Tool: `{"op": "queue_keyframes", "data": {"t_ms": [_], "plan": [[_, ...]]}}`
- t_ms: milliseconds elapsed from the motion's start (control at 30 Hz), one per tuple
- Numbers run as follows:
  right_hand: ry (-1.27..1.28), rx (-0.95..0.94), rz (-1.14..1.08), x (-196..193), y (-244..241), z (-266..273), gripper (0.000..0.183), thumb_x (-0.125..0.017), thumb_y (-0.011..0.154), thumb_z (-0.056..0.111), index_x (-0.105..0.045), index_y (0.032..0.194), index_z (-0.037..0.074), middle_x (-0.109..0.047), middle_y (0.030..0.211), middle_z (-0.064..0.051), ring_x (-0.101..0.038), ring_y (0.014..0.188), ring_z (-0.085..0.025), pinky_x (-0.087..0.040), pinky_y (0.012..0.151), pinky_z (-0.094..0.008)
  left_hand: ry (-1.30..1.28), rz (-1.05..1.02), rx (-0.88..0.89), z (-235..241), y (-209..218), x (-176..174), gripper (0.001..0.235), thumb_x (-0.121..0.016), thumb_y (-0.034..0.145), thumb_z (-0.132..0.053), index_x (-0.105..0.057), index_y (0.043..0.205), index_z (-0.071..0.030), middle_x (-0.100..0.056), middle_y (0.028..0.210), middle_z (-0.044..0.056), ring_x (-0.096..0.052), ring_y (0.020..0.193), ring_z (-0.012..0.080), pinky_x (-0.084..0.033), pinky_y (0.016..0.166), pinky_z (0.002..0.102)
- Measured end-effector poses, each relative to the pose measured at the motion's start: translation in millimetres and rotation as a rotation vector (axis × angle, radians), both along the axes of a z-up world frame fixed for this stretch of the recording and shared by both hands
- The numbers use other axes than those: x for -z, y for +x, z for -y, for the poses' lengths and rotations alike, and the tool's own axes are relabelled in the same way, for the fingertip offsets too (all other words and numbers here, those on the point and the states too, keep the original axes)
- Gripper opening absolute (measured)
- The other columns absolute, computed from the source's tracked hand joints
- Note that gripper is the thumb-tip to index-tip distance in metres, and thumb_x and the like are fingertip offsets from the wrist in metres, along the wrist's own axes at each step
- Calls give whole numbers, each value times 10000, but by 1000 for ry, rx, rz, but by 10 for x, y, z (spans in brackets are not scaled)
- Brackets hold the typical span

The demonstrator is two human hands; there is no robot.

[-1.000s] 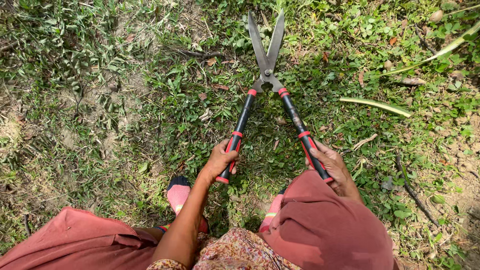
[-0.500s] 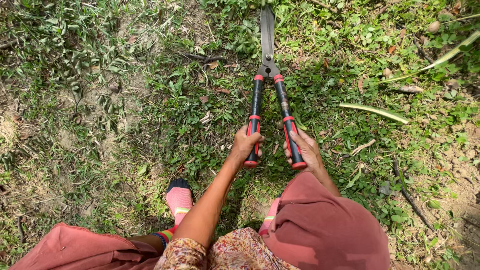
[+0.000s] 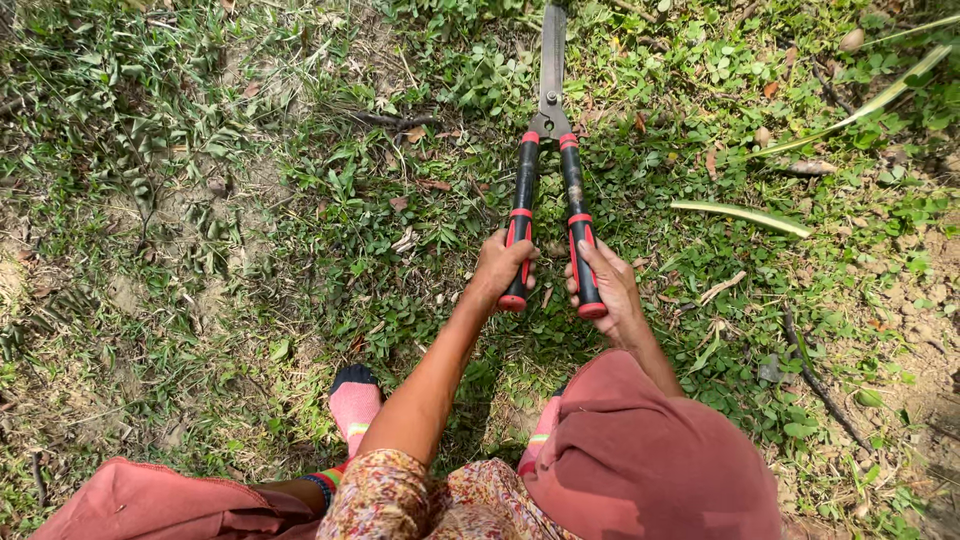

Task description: The person uses shears to trim grass and small weeds on the ground while sitting.

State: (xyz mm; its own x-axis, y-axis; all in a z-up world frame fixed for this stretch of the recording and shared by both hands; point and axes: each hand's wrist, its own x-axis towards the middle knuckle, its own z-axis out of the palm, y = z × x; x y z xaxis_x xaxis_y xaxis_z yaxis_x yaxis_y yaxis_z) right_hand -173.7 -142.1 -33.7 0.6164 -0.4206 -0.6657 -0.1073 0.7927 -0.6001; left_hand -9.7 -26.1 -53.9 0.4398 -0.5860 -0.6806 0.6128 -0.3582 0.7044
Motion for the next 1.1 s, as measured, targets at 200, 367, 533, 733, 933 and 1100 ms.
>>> {"op": "queue_keyframes", "data": {"t_ms": [200, 367, 533, 733, 933, 1100], "plan": [[47, -113, -3, -114, -418, 316, 573, -651, 974, 316, -493, 1464, 64, -675, 775, -61, -635, 534, -108, -514, 392, -237, 31, 15, 85, -472, 199, -346, 335, -685, 798, -100, -510, 1075, -32, -606, 679, 60, -564, 416, 161, -495, 380, 309], [84, -93, -5, 63, -495, 272, 586, -654, 976, 307, -480, 1489, 83, -679, 776, -70, -634, 529, -113, -509, 387, -236, 112, -17, 123, -555, 377, -343, 352, -690, 796, -92, -516, 1100, -50, -602, 671, 56, -561, 416, 154, -492, 386, 302], [89, -44, 22, 188, -238, -22, 598, -656, 960, 301, -456, 1478, 77, -674, 778, -78, -638, 528, -131, -530, 388, -269, 32, -13, -16, -296, -94, -43, 331, -678, 831, -106, -497, 1096, -27, -607, 695, 58, -557, 426, 151, -475, 374, 305], [83, -73, 37, -15, -197, 198, 523, -660, 999, 308, -507, 1429, 53, -665, 810, -76, -632, 556, -117, -530, 416, -244, 55, 10, -28, -97, -108, -219, 285, -644, 815, -115, -492, 1043, -40, -635, 725, 75, -584, 442, 159, -508, 389, 310], [274, -190, 91, -131, -415, 1046, 443, -667, 987, 321, -514, 1319, 70, -669, 819, -111, -622, 536, -115, -508, 381, -228, 335, 70, 561, -21, 1603, -1545, 227, -659, 808, -147, -597, 990, -26, -626, 692, 41, -594, 496, 124, -508, 424, 281], [261, -410, 29, -464, -217, 1498, 436, -683, 965, 326, -517, 1270, 63, -685, 865, -119, -617, 541, -93, -496, 384, -213, 500, 38, 531, -180, 1936, -2184, 231, -655, 828, -210, -584, 950, -27, -625, 657, 44, -581, 469, 126, -473, 394, 302]]}}
